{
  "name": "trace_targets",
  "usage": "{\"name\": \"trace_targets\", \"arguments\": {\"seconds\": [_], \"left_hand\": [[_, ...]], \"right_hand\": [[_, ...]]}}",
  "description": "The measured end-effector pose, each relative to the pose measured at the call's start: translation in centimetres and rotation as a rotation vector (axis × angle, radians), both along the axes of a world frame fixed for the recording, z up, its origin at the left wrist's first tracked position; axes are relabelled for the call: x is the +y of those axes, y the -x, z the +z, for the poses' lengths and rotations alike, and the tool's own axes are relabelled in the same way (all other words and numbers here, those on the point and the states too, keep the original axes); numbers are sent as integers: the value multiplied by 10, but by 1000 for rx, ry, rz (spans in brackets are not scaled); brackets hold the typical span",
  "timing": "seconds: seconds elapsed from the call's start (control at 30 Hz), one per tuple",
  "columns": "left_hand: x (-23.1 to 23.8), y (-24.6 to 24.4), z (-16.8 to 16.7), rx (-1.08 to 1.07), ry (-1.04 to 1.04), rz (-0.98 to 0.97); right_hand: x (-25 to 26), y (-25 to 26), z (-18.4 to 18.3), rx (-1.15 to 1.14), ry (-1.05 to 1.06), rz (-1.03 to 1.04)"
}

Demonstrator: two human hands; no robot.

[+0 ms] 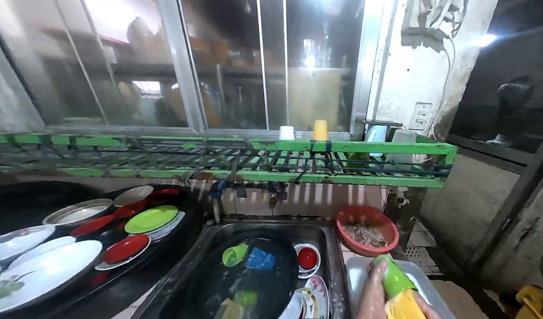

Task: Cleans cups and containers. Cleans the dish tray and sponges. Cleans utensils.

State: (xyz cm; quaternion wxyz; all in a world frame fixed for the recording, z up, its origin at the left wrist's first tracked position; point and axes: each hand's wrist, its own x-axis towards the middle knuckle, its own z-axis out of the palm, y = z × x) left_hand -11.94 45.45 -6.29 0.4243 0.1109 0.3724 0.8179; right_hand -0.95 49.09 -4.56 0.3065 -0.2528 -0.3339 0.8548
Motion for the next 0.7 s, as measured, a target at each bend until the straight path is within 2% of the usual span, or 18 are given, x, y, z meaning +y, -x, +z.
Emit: {"name": "trace_targets", "arguments": {"seconds": [0.07, 0.17, 0.2, 0.23, 0.27, 0.3, 0.37, 0.4, 0.43, 0.47, 0.5, 0.57, 0.6, 0.63, 0.67, 0.7], "left_hand": [[1, -12, -11, -1, -7, -65], [1, -23, -10, 149, 235, -77], [4, -29, -10, 168, 316, -41], [8, -34, -14, 157, 362, 6], [10, -38, -16, 128, 372, 33], [9, -37, -18, 96, 358, 34], [3, -27, -21, 33, 262, -15], [1, -21, -20, -15, 196, -63], [-1, -15, -19, -44, 143, -115], [-2, -11, -17, -55, 123, -146], [-3, -9, -16, -41, 132, -160], [-1, -13, -14, 29, 215, -95], [2, -19, -14, 30, 276, -25], [4, -25, -16, 9, 316, 17], [6, -28, -19, -10, 334, 37], [8, -27, -21, -20, 335, 53]], "right_hand": [[-9, 7, -9, -254, -411, -77], [-6, -4, -32, -807, -1338, 75], [2, -7, -49, -868, -1577, 79], [9, -9, -65, -865, -1684, 72], [13, -11, -72, -846, -1642, 81], [12, -9, -70, -795, -1426, 94], [0, 2, -47, -555, -694, -28], [-5, 12, -34, -456, -417, -116], [-10, 19, -24, -434, -324, -151], [-13, 21, -20, -496, -411, -126], [-12, 20, -19, -617, -624, -37], [-1, 15, -36, -890, -1293, 112], [6, 10, -55, -939, -1579, 76], [11, 7, -69, -941, -1704, 53], [13, 5, -73, -939, -1688, 79], [12, 5, -68, -930, -1559, 150]]}}
